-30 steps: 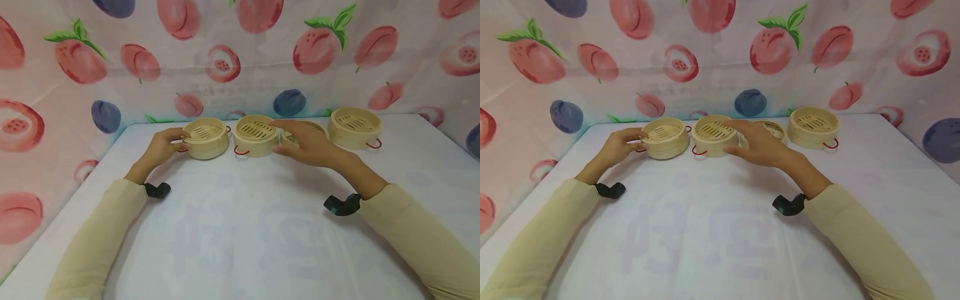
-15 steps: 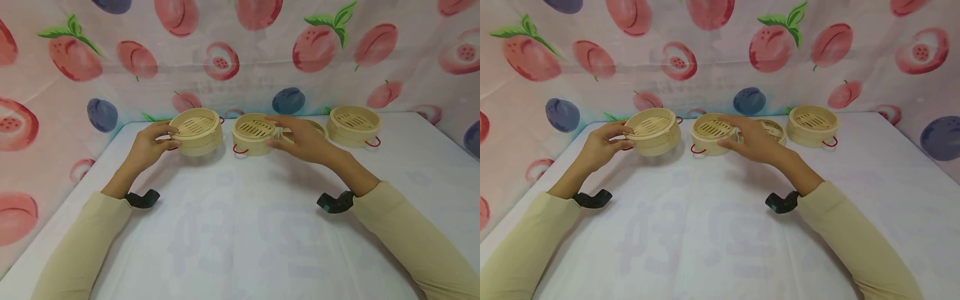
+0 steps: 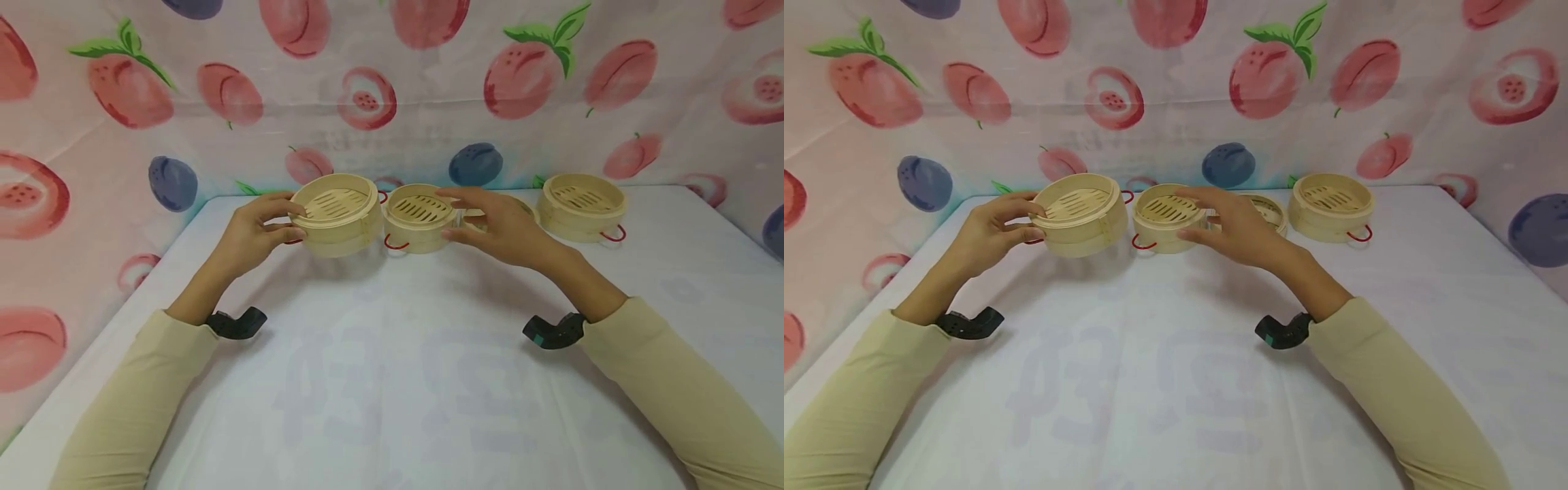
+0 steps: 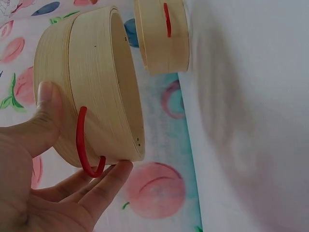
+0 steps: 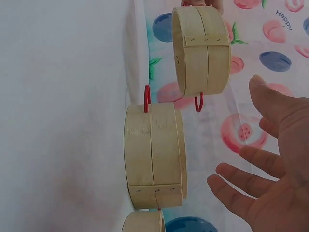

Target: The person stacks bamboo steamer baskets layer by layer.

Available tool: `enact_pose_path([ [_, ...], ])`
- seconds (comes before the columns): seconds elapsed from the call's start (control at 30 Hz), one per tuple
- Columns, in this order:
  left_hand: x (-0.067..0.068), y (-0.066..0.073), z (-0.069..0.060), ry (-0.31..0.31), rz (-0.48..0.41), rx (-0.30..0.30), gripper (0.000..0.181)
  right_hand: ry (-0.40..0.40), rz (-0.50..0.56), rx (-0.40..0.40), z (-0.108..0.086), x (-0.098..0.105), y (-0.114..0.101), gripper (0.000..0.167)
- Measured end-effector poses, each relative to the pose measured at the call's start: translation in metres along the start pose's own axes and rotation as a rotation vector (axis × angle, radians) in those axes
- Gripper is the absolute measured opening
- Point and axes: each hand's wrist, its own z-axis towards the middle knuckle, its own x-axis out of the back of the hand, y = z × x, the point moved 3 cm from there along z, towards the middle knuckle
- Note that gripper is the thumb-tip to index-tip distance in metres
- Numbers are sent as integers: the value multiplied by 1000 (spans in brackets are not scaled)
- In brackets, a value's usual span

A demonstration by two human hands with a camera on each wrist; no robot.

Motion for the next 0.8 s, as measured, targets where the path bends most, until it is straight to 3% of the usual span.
enact_pose_path([
  [0.3,-1,9,-1,-11,-3,-19,24,-28,32,7,8,-5,-9,63],
  [0.8,-1,11,-1,5,-14,-30,22,-35,-1,65,47,-20,-21,62],
])
